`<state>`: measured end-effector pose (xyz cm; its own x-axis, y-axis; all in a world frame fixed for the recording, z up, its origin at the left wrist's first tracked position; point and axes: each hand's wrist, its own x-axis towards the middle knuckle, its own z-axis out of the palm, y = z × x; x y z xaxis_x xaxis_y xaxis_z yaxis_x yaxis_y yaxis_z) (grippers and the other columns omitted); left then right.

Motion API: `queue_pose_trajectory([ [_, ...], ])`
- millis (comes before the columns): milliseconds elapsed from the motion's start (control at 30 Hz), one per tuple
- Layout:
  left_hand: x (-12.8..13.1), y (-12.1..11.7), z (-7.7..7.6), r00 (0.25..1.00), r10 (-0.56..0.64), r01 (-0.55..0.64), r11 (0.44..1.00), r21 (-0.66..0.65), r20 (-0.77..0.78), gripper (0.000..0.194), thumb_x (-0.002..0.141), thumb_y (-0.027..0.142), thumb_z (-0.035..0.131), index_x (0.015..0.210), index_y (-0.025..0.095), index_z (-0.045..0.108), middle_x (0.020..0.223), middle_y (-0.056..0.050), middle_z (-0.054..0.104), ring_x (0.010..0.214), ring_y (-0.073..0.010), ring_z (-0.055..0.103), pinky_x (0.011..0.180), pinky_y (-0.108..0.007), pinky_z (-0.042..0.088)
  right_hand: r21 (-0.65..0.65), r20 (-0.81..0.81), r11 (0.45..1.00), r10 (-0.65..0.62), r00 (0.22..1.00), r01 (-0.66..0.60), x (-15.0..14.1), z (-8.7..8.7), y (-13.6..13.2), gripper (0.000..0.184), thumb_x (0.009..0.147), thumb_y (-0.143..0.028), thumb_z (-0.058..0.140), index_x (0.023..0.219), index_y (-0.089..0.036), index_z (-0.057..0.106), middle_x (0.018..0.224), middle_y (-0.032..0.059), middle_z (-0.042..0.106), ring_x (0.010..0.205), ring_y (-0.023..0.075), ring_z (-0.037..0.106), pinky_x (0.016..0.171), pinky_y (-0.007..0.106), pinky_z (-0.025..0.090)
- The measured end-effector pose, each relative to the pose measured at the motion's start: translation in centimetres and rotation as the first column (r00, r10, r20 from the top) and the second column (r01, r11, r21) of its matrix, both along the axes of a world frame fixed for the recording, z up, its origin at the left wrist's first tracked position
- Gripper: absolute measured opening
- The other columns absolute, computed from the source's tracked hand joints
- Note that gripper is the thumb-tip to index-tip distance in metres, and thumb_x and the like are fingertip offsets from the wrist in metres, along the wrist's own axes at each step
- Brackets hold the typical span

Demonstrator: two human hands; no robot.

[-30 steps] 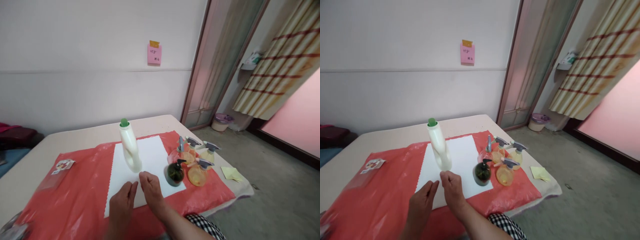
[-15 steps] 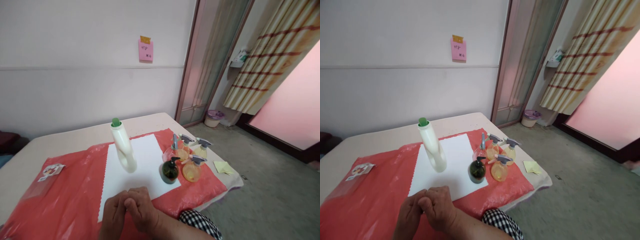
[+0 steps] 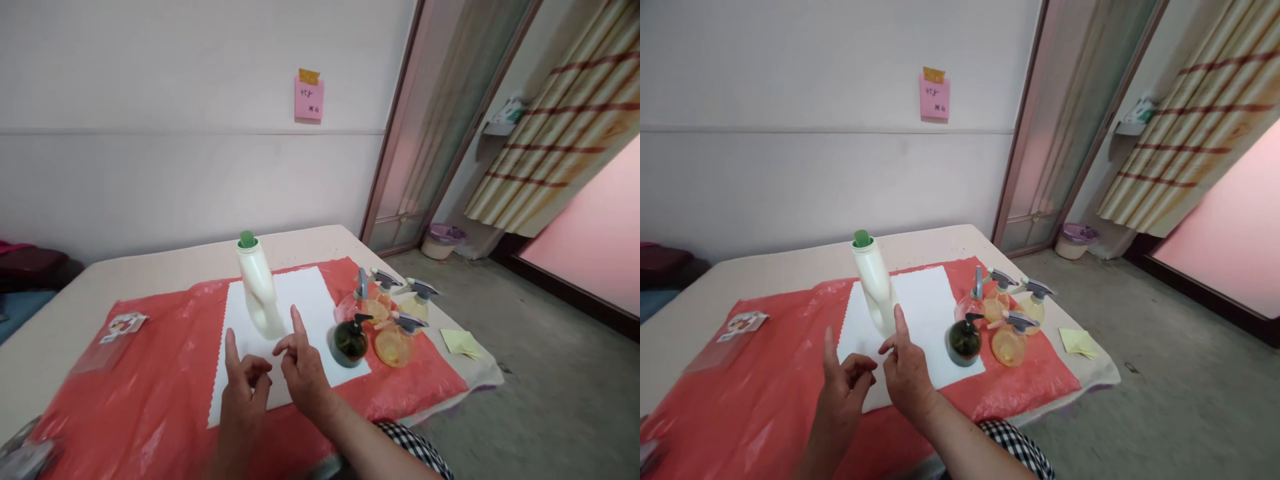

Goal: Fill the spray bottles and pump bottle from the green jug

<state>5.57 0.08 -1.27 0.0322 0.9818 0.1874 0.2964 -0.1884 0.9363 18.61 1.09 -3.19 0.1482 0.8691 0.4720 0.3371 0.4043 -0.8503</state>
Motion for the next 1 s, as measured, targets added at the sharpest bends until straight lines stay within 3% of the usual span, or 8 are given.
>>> queue_pose_trajectory([
  [133, -0.4, 0.4, -0.5, 0.999, -0.040, 0.038, 0.996, -0.075, -0.025, 0.091, 0.086, 0.021, 0.045, 0.160, 0.025, -0.009, 0.079, 0.004, 0.065, 0.069, -0.0165, 0.065, 0.070, -0.032, 0.054, -0.149, -0.112, 0.988, 0.011, 0.994, -0.027, -0.1, 0.5, -0.1, 0.088, 0.075, -0.007, 0.039, 0.159, -0.024, 0.019, 0.067, -0.0077, 0.058, 0.061, 0.0136, 0.055, 0.066, 0.026, 0.047],
  [333, -0.5, 1.2, -1.0, 0.998, -0.068, 0.068, 0.981, -0.183, 0.007, 0.100, 0.080, 0.013, 0.045, 0.158, 0.027, -0.016, 0.074, 0.007, 0.060, 0.061, -0.0134, 0.060, 0.067, -0.028, 0.052, -0.332, -0.275, 0.937, 0.013, 0.961, -0.108, 0.2, 1.0, 0.2, 0.093, 0.070, -0.010, 0.040, 0.159, -0.023, 0.018, 0.063, -0.0096, 0.054, 0.054, 0.0127, 0.047, 0.055, 0.025, 0.041],
  [567, -0.8, 1.4, -0.7, 0.995, -0.054, 0.074, 0.961, -0.265, 0.081, 0.103, 0.079, 0.010, 0.045, 0.158, 0.027, -0.019, 0.075, 0.006, 0.060, 0.060, -0.0123, 0.060, 0.067, -0.027, 0.052, -0.353, -0.290, 0.928, 0.009, 0.957, -0.115, 0.3, 0.9, 0.4, 0.093, 0.068, -0.011, 0.041, 0.158, -0.022, 0.020, 0.063, -0.0098, 0.054, 0.053, 0.0122, 0.045, 0.054, 0.025, 0.039],
  [1000, -0.5, 1.4, -0.6, 0.986, -0.010, 0.059, 0.953, -0.296, 0.164, 0.104, 0.075, 0.013, 0.052, 0.160, 0.029, -0.007, 0.072, 0.008, 0.060, 0.059, -0.0138, 0.058, 0.065, -0.029, 0.049, -0.365, -0.297, 0.923, 0.011, 0.955, -0.124, 0.3, 0.3, 0.7, 0.091, 0.069, -0.009, 0.041, 0.157, -0.024, 0.025, 0.064, -0.0087, 0.056, 0.055, 0.0123, 0.047, 0.055, 0.024, 0.040],
])
